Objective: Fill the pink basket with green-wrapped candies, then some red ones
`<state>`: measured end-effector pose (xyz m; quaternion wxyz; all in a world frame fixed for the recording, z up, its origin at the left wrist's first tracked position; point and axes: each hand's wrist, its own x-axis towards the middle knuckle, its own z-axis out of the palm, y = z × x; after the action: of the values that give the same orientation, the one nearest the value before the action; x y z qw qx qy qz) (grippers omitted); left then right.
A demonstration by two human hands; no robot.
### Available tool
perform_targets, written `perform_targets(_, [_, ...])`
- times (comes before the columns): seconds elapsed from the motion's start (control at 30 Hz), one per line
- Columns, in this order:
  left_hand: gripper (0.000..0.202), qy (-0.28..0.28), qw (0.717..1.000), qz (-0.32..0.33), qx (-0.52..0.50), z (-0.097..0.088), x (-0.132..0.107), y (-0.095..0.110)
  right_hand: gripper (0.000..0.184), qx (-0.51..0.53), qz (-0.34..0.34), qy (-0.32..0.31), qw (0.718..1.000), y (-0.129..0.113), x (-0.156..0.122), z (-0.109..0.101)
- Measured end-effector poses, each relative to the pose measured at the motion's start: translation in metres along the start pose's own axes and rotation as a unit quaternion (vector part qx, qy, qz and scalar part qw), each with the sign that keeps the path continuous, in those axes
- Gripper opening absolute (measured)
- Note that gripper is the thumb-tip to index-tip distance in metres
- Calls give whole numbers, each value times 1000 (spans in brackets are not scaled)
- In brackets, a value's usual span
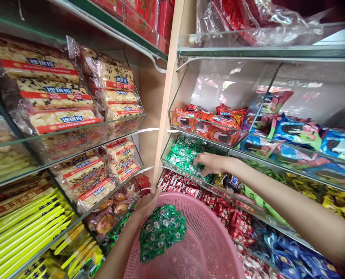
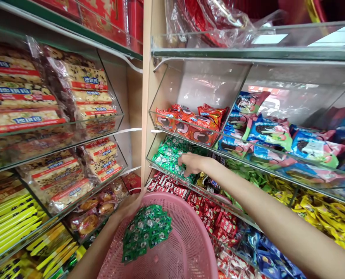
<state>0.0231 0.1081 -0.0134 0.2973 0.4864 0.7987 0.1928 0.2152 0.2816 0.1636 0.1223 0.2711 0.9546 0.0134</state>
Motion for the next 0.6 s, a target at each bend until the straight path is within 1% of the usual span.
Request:
perform_targets(0.13, [82, 0, 1000, -9, 7, -2, -3, 0, 54, -21, 15, -55, 998, -15, -3, 7])
perform_targets(0.23, [80, 1, 1000, -7, 9, -2, -3, -1, 57, -39, 26, -81, 996, -19, -4, 7])
perform_targets(0.43, [80, 2, 1000, -9, 15, -1, -3, -3, 65, -41, 13, -68, 997, -13, -3, 12])
perform_targets(0.53, [81, 2, 1000, -13, 19, 0, -4, -3, 63, -43, 7, -72, 996, -14, -3, 12])
perform_targets(0.6, [80, 7, 1000, -10, 20, 0, -4, -3, 58, -53, 6, -69, 996, -15, -3, 10])
